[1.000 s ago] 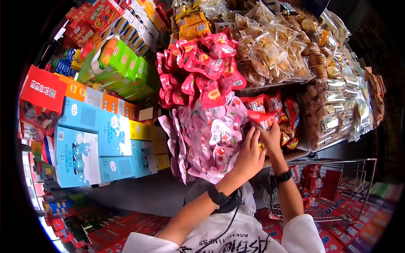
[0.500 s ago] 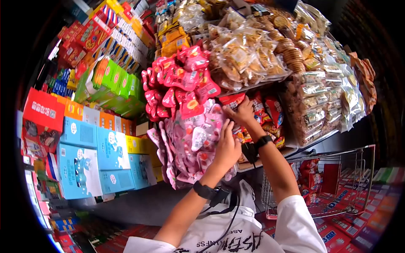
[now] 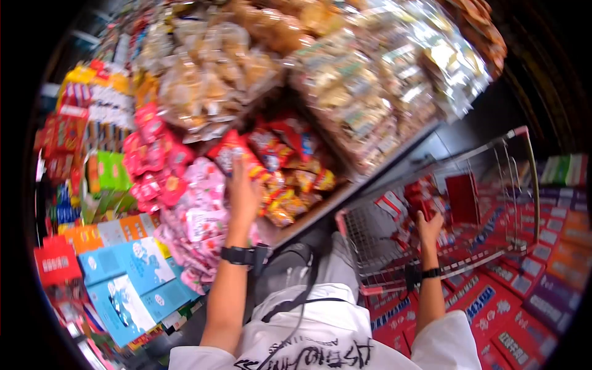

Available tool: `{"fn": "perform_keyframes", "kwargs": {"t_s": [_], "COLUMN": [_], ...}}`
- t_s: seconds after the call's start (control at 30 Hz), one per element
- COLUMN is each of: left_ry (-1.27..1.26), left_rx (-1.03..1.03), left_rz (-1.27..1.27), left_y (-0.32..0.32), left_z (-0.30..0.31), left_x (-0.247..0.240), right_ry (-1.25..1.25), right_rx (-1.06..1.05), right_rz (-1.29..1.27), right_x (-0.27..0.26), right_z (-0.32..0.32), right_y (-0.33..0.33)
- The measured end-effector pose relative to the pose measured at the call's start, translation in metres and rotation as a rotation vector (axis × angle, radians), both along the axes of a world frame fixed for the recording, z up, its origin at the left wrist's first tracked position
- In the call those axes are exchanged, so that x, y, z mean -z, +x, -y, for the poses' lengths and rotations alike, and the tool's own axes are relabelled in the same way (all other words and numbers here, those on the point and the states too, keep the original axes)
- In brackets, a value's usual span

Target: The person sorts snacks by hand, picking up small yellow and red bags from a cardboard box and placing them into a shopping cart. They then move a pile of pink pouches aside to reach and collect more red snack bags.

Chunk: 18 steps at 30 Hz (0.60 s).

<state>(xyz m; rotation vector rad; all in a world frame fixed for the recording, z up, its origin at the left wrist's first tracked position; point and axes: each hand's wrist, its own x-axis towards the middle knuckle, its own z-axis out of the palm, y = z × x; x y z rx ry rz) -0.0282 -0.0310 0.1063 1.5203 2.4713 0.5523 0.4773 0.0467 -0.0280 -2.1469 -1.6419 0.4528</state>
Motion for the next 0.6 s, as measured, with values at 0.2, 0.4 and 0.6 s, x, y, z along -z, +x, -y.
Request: {"fn": "perform_keyframes", "kwargs": {"t_s": [0.2, 0.4, 0.6], "left_ry": [-0.139, -0.140, -0.317], "left_rx": [-0.058, 0.007, -0.133], "left_rz": [-0.280, -0.356, -0.405], "left_y": [0.014, 0.018, 0.038], "left_z": [-0.021, -0.019, -0.045], "left_x": [0.002, 0.015, 0.009], "right_ry": [-0.294, -0.344, -0.590], "right_rx": [0.137, -0.121, -0.351], "right_rz": [-0.160, -0.351, 0.091], "right_x": [0.110, 0.172, 0.229], "right_z": [0.028, 0.001, -0.009], "right_y": [0.081, 0.024, -0.028]}}
